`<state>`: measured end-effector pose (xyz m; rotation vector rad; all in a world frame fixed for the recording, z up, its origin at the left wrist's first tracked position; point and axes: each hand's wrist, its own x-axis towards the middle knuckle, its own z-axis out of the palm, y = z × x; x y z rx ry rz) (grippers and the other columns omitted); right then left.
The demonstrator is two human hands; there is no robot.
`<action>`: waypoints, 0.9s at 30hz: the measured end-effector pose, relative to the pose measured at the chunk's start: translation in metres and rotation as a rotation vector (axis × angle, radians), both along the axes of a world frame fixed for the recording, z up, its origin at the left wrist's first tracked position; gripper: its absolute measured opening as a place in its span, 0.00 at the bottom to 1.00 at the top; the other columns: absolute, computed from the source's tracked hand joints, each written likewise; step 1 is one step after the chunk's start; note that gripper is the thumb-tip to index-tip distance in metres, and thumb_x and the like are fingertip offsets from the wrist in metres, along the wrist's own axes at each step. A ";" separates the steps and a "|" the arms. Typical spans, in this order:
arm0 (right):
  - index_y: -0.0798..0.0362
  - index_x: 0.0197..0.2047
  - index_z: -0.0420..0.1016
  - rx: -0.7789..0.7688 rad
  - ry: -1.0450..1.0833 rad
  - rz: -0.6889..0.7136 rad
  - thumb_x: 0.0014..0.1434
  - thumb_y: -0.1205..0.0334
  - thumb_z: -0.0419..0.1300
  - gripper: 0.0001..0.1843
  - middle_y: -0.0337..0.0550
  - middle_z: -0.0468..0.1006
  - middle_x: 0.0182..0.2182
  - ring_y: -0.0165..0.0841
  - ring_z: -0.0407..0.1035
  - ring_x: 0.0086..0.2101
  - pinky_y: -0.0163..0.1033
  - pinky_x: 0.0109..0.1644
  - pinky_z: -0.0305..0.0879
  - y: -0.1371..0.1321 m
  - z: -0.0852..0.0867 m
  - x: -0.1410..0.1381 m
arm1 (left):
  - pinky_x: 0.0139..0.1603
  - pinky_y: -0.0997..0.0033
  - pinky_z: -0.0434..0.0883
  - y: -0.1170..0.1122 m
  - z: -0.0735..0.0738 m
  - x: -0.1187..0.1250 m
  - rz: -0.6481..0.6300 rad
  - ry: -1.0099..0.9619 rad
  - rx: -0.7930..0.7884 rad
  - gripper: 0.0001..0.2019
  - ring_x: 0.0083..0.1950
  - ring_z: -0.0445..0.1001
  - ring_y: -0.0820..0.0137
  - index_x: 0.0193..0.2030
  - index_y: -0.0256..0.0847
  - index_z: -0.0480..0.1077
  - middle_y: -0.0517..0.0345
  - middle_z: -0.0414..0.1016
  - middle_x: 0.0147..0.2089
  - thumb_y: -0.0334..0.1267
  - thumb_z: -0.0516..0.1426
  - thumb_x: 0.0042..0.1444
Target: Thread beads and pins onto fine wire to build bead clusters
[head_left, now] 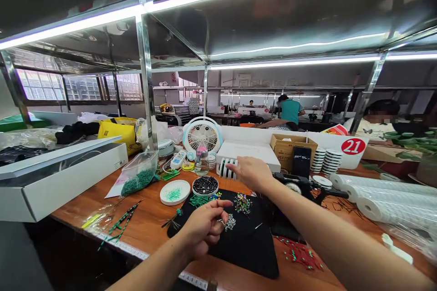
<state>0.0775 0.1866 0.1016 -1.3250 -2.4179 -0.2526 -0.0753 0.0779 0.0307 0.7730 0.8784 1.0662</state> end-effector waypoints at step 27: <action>0.57 0.37 0.75 -0.077 -0.175 0.084 0.50 0.26 0.41 0.43 0.57 0.77 0.31 0.45 0.71 0.31 0.43 0.31 0.65 0.018 0.021 -0.032 | 0.13 0.82 0.39 -0.003 0.004 -0.002 0.297 0.068 0.086 0.16 0.18 0.59 0.84 0.46 0.43 0.65 0.56 0.71 0.38 0.44 0.57 0.52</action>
